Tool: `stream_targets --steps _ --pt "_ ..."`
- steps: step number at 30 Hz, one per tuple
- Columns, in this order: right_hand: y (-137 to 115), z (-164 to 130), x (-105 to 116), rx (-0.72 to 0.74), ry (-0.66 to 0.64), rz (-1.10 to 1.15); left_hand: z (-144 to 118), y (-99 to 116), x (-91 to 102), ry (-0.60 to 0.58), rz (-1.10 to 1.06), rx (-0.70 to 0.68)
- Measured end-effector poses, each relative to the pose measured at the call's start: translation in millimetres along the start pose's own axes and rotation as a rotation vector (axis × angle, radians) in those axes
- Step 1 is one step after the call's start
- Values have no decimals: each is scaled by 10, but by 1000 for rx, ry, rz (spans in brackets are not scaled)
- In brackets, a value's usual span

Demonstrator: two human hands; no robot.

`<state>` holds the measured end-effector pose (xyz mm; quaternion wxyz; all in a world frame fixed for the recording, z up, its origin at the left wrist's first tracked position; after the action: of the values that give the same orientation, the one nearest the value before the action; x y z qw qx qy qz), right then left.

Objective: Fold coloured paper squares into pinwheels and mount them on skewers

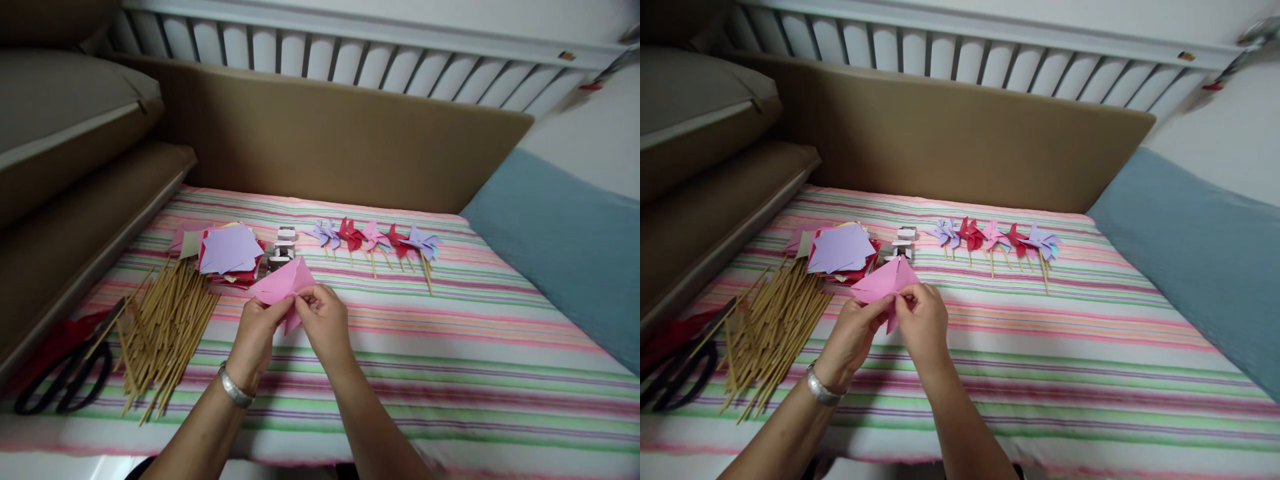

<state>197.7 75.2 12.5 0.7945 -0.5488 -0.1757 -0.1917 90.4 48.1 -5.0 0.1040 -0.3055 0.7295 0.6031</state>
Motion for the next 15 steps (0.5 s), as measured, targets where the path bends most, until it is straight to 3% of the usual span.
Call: stream_targets --steps 6,10,15 --pt "12 17 49 -22 -20 25 68 -17 125 114 34 -1" --pt "117 104 177 -155 12 147 77 20 148 110 64 52" --pt "216 100 49 -354 -317 596 54 18 108 35 120 148"
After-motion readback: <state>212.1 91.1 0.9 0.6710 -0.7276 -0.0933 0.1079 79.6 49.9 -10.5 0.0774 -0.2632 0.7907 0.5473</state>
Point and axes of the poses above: each hand's wrist, its own z-axis towards the middle knuckle, its own x-axis out of the back of the hand, y = z × x, the point moved 4 cm from there along z, towards the middle knuckle, and after that the axes turned 2 degrees about x, right-handed, at the moved point
